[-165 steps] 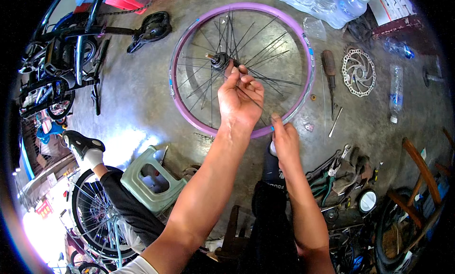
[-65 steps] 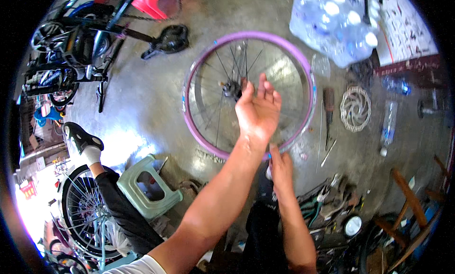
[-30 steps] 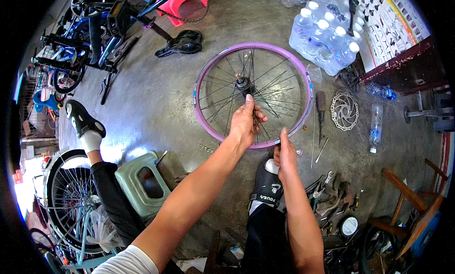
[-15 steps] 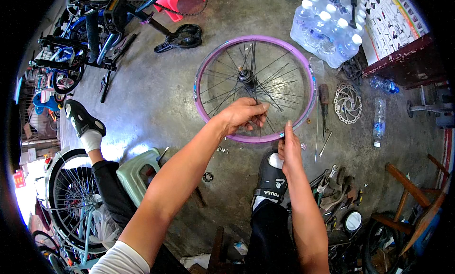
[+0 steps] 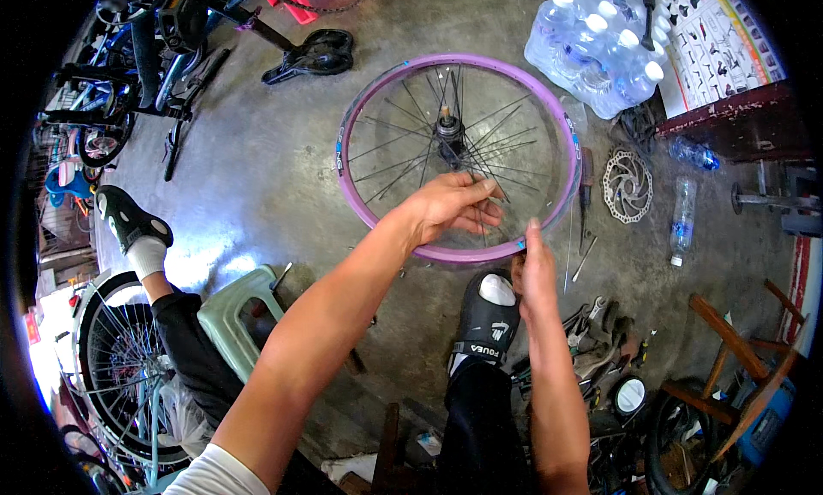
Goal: The person threads spokes through the hub of a bicycle wheel rim and secures them by hand.
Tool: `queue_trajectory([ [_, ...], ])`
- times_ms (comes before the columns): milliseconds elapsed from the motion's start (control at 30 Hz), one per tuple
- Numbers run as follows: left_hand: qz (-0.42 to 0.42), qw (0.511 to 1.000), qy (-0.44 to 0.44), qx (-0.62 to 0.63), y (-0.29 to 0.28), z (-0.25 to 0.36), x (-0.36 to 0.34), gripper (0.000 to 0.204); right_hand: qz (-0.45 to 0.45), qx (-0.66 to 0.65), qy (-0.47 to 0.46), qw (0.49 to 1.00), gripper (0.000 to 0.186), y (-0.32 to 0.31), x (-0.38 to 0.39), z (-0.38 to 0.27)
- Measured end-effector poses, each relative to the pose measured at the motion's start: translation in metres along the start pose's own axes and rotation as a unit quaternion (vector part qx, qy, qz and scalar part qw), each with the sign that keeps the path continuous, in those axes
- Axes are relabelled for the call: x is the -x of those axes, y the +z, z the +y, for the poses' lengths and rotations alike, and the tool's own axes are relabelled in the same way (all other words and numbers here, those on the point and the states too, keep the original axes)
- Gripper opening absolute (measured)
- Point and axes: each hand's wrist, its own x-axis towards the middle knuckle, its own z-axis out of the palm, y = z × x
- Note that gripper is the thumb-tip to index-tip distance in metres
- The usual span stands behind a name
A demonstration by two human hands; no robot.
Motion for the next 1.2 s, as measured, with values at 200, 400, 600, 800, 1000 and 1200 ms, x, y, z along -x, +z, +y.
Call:
queue_trajectory([
  [200, 0.028, 0.999, -0.012, -0.035, 0.009, 0.004, 0.0, 0.033, 0.013, 0.018, -0.023, 1.0, 0.052, -0.006, 0.01, -0.018],
  [400, 0.014, 0.999, -0.013, 0.045, 0.016, -0.002, -0.005, 0.025, -0.013, 0.013, -0.002, 1.0, 0.052, -0.019, 0.0, -0.007],
  [600, 0.003, 0.998, -0.013, 0.063, 0.02, -0.011, -0.003, 0.022, -0.006, 0.019, 0.011, 1.0, 0.052, -0.022, -0.004, 0.002],
  [800, -0.001, 0.996, -0.004, 0.084, 0.022, -0.017, 0.0, 0.02, 0.007, 0.022, 0.001, 1.0, 0.052, -0.024, -0.007, 0.01],
  [1000, -0.009, 0.996, -0.002, 0.086, 0.021, -0.019, -0.004, 0.02, -0.002, 0.023, 0.009, 1.0, 0.052, -0.03, -0.012, 0.013],
  [1200, 0.007, 0.996, 0.001, 0.088, 0.025, -0.02, -0.006, 0.018, 0.024, 0.019, -0.012, 0.999, 0.05, -0.031, -0.015, 0.013],
])
